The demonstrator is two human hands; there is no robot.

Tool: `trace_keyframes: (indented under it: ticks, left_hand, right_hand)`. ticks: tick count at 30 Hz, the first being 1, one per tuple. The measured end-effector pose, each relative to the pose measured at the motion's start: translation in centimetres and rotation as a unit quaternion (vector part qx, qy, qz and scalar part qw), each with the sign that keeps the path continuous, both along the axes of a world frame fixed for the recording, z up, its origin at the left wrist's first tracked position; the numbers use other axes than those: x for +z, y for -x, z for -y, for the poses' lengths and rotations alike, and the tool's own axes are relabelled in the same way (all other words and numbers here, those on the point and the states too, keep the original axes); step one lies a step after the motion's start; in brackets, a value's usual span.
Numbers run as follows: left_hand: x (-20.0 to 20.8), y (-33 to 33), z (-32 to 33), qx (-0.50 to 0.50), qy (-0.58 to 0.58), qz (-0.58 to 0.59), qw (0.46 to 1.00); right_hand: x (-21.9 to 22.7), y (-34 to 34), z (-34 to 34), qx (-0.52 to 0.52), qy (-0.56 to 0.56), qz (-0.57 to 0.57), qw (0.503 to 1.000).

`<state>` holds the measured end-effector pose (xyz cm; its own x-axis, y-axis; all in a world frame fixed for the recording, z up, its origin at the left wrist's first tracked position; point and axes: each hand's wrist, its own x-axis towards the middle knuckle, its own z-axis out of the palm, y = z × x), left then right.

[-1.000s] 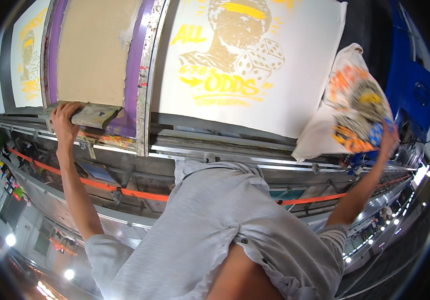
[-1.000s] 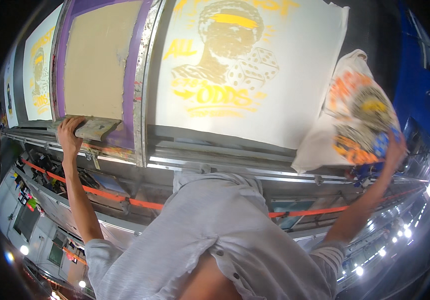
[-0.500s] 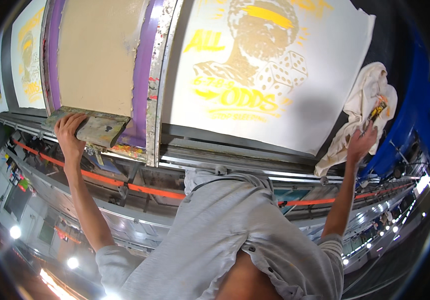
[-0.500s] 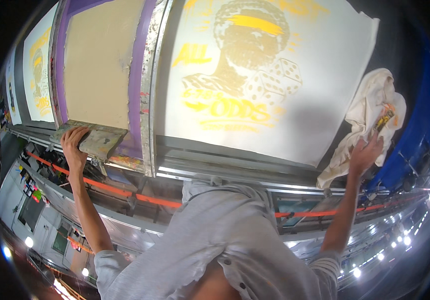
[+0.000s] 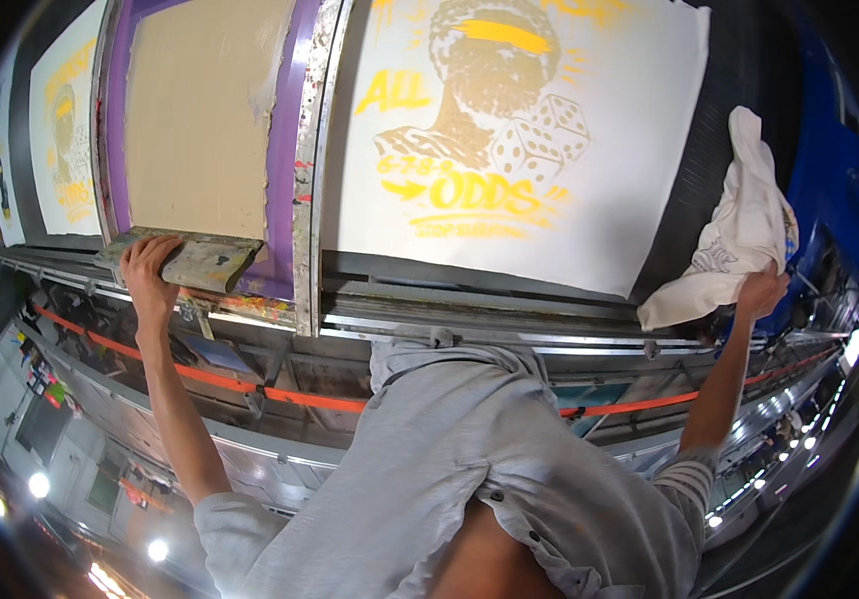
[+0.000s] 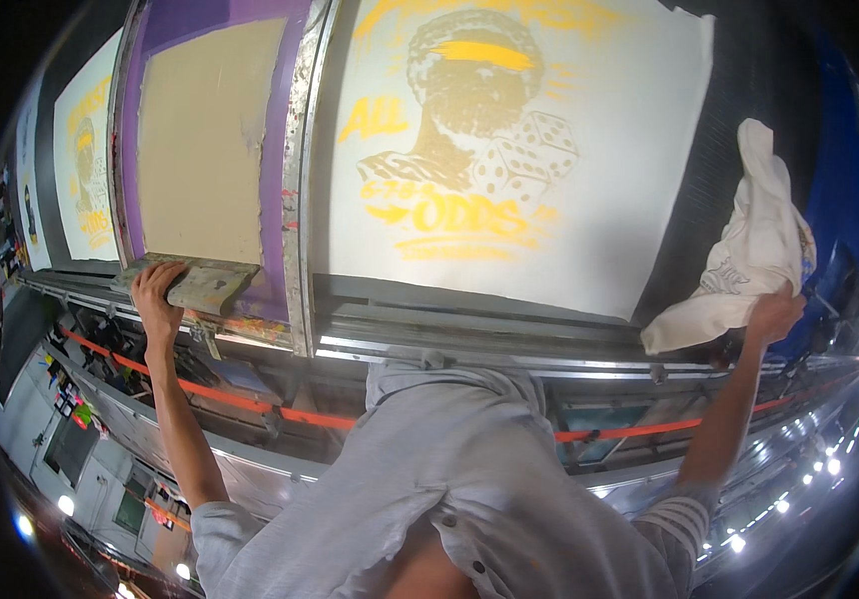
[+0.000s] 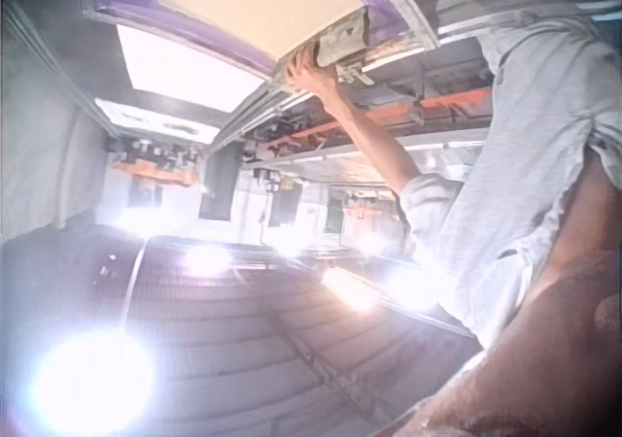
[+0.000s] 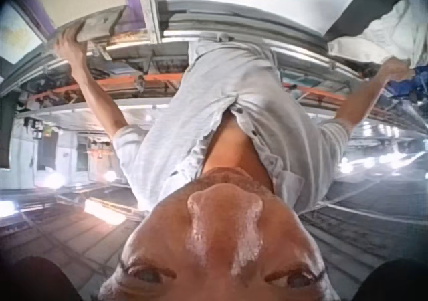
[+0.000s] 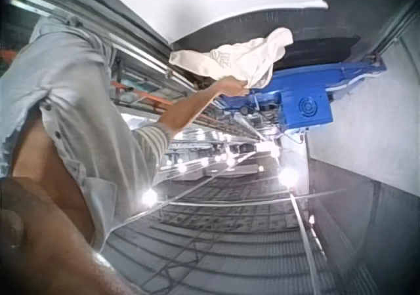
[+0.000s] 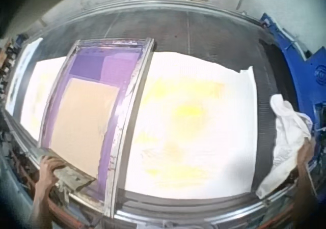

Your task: The person screen prints a design onto a white t-shirt using a squeegee and a purple screen. They then use a hairdryer to dry the printed design. The person repeats the process on a second t-shirt.

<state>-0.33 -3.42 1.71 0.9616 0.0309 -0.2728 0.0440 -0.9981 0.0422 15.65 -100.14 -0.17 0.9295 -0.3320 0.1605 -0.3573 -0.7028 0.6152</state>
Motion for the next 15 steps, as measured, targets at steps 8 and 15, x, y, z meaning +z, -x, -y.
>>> trace_keyframes:
  ticks: [8,15]
  left_hand:
    - [-0.1,1.0,-0.8,0.012,0.006,0.007,1.0]
    - [0.6,0.6,-1.7,-0.014,0.055,-0.024,0.998]
  right_hand:
    - [-2.5,1.9,-8.6,0.158,-0.156,0.126,0.967]
    - [-10.4,6.8,-46.2,0.136,-0.735,0.152,0.647]
